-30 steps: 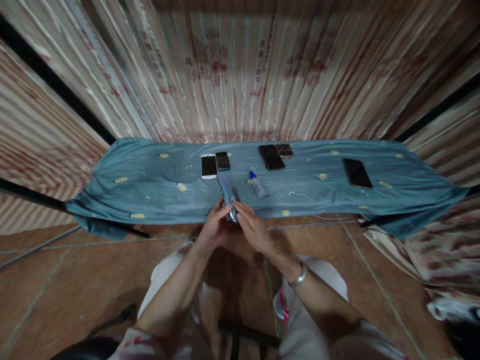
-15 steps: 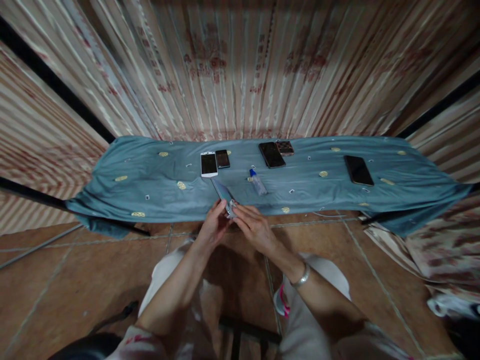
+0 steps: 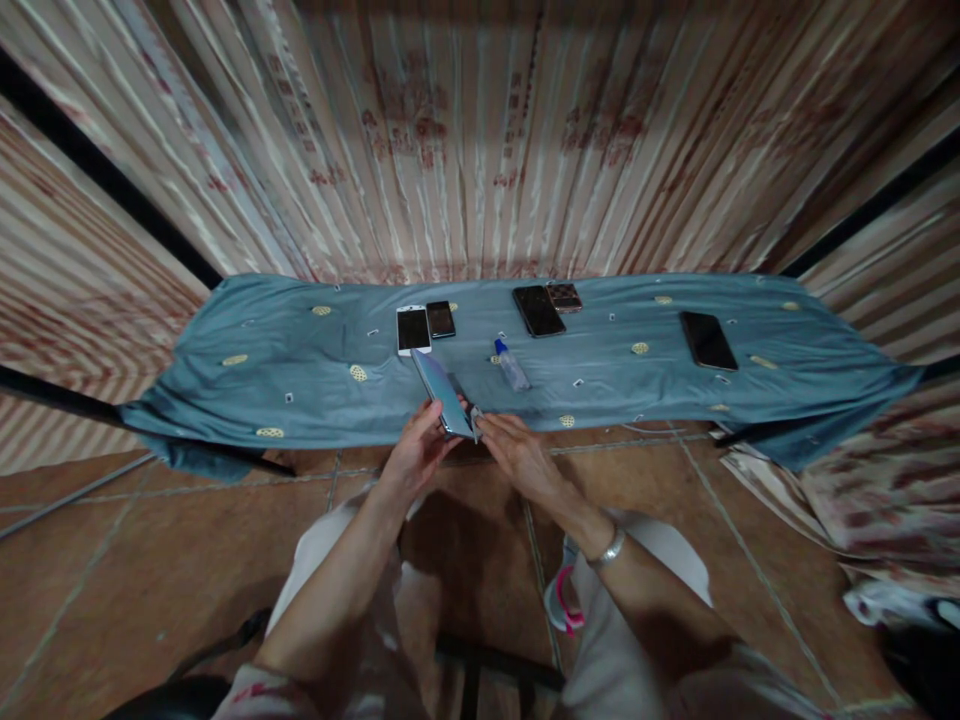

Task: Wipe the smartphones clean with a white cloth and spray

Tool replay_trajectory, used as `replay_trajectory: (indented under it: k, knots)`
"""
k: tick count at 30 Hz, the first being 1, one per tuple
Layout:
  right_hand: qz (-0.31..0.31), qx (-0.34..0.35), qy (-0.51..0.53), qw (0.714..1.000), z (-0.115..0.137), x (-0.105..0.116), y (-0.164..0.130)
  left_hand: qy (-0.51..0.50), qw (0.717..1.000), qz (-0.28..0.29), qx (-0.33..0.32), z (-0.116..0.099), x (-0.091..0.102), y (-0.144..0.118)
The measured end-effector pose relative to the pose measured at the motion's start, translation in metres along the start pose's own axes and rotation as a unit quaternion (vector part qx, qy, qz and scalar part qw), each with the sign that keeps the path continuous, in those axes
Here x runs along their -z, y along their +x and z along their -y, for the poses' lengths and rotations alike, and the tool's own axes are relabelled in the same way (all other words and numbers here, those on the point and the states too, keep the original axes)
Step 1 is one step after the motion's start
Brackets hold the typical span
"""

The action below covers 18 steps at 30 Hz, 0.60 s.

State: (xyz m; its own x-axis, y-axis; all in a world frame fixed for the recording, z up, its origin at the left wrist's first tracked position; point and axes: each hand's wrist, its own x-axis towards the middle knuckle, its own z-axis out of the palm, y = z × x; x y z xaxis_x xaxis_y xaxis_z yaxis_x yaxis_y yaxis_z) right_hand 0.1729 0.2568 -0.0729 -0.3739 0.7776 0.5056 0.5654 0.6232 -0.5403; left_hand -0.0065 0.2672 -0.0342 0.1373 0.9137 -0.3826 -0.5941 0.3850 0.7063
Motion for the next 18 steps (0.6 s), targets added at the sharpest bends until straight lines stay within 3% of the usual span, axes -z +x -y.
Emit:
replay_trajectory:
  k: [4,8,12,18]
  knots:
    - [-0.047,-0.045,0.085,0.994,0.001,0.004,0.004,0.013,0.999,0.033,-0.019,0.005,-0.003,-0.001]
    - [-0.037,-0.032,0.127,0.991,0.013,0.006,0.006,0.013,0.998,0.054,-0.019,0.018,-0.010,-0.003]
    - [-0.031,0.001,0.098,0.995,0.017,0.009,0.008,0.050,0.996,0.072,0.003,0.030,-0.014,-0.008]
    - [-0.023,0.028,0.030,0.999,0.004,0.017,0.016,0.119,0.990,0.073,-0.021,0.035,-0.013,-0.012]
